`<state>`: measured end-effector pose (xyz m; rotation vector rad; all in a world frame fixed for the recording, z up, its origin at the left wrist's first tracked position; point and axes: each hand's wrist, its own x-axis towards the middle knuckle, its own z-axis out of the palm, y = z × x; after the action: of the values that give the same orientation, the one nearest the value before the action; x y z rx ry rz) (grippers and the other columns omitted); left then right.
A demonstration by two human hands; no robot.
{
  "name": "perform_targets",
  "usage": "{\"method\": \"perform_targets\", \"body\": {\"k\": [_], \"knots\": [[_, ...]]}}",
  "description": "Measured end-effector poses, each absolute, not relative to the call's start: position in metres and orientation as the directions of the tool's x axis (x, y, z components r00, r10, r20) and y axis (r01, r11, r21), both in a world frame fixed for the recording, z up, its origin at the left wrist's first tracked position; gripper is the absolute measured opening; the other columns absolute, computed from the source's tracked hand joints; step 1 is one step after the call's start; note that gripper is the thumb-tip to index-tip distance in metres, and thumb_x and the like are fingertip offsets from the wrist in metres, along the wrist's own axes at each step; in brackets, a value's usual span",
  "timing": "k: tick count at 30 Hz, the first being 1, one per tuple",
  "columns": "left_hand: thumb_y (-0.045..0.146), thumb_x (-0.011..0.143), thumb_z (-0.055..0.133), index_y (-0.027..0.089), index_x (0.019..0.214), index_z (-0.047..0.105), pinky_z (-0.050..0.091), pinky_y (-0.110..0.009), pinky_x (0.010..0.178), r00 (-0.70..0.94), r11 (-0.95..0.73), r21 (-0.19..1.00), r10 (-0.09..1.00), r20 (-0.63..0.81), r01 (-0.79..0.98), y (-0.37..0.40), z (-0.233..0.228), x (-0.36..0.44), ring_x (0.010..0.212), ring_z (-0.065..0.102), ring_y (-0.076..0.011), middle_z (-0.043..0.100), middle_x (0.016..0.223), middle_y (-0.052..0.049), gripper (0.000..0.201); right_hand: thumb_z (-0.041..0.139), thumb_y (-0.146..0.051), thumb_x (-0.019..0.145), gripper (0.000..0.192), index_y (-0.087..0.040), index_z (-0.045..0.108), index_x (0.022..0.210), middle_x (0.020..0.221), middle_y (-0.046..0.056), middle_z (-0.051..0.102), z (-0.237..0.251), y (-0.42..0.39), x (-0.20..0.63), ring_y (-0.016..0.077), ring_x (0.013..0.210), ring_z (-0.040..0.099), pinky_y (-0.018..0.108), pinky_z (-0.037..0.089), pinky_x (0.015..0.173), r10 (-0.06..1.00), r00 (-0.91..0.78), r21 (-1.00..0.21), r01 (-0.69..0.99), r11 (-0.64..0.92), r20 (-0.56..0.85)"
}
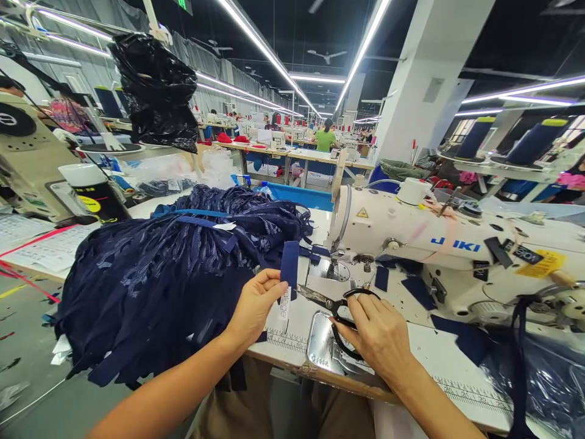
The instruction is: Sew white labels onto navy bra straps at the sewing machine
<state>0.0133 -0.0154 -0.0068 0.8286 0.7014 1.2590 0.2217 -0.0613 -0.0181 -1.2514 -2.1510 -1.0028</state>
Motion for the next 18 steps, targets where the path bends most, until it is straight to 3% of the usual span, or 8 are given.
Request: {"method": "perform_targets", "body": {"k": [6, 13, 18], "knots": [[0.024, 0.056, 0.072, 0.014, 0.073, 0.054, 0.037, -0.018, 0.051, 0.178, 0.092, 0.866, 0.984, -0.004, -0.492, -0.014, -0.008, 0.014, 0.048, 0.049, -0.0065, 0.059, 0.053, 0.004, 0.026, 0.046, -0.035, 0.085, 0.025, -0.014, 0.055, 0.075, 0.064, 0.005, 0.055, -0.018, -0.058, 0.220, 0.0135, 0.056, 0.045, 0.028, 0.031, 0.056, 0.510, -0.501, 0.371, 0.864, 0.341, 0.699], [0.027, 0.055, 0.072, 0.013, 0.074, 0.054, 0.036, -0.017, 0.051, 0.156, 0.075, 0.886, 0.988, -0.003, -0.458, -0.013, -0.009, 0.013, 0.048, 0.050, -0.0065, 0.059, 0.055, 0.003, 0.029, 0.035, -0.029, 0.089, 0.030, -0.013, 0.053, 0.072, 0.056, 0.003, 0.048, -0.013, -0.071, 0.214, 0.0140, 0.052, 0.041, 0.029, 0.026, 0.052, 0.355, -0.720, 0.319, 0.618, 0.718, 0.596], [0.028, 0.057, 0.072, 0.014, 0.075, 0.053, 0.037, -0.018, 0.052, 0.164, 0.084, 0.882, 0.986, -0.007, -0.464, -0.014, -0.012, 0.016, 0.049, 0.051, -0.0068, 0.059, 0.056, 0.003, 0.030, 0.046, -0.034, 0.084, 0.026, -0.011, 0.055, 0.079, 0.067, 0.008, 0.054, -0.013, -0.068, 0.221, 0.0170, 0.062, 0.045, 0.030, 0.031, 0.058, 0.495, -0.546, 0.310, 0.820, 0.482, 0.676]]}}
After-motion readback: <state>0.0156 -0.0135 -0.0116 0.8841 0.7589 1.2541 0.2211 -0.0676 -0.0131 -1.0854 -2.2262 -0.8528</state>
